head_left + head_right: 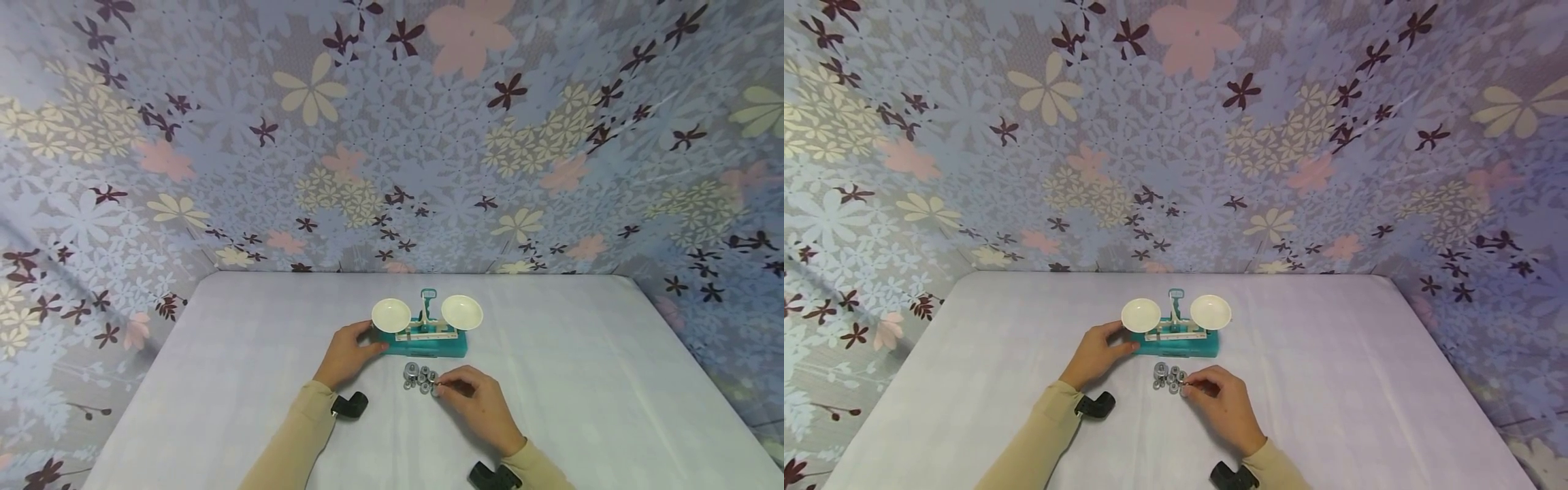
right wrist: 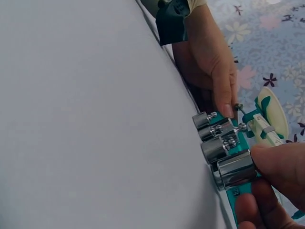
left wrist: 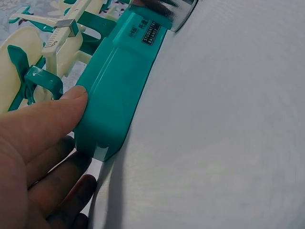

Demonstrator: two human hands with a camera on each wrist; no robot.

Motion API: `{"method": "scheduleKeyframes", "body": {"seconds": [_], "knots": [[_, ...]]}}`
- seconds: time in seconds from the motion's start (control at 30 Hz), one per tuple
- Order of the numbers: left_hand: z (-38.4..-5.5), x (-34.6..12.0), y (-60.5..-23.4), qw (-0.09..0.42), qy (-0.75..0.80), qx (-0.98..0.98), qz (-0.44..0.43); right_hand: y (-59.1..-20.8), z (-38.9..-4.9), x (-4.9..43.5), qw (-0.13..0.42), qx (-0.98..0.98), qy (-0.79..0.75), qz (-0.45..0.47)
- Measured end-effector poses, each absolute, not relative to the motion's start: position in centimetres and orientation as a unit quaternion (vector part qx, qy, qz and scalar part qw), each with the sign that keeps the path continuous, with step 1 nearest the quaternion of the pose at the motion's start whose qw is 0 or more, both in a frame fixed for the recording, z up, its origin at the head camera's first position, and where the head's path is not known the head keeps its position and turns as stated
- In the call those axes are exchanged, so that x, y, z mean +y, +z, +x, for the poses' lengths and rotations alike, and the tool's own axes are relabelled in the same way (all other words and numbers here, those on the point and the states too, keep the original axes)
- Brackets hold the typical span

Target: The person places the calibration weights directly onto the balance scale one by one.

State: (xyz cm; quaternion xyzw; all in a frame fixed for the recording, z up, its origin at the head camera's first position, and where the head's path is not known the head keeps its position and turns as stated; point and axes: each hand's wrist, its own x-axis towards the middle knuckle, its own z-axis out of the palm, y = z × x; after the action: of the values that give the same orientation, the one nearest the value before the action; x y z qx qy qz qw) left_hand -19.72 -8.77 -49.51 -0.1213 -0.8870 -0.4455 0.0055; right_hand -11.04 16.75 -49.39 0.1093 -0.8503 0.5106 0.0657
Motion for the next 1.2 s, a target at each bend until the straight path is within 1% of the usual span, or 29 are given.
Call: {"method": "scheduleKeyframes", "body": {"seconds": [0.27, 0.77, 1.2], "knots": [[-19.7, -8.8, -49.5, 0.004, -0.439, -0.89, -0.125, -47.9, -10.9, 16.7, 0.064, -0.859, 0.499, 0.095], [-19.4, -8.7, -49.1, -0.009, -0.45, -0.885, -0.121, -46.9, -11.0, 17.3, 0.076, -0.852, 0.506, 0.108], [-19.6, -8.7, -49.2, -0.002, -0.441, -0.889, -0.125, -45.0, -11.3, 17.6, 0.125, -0.847, 0.504, 0.116]]}}
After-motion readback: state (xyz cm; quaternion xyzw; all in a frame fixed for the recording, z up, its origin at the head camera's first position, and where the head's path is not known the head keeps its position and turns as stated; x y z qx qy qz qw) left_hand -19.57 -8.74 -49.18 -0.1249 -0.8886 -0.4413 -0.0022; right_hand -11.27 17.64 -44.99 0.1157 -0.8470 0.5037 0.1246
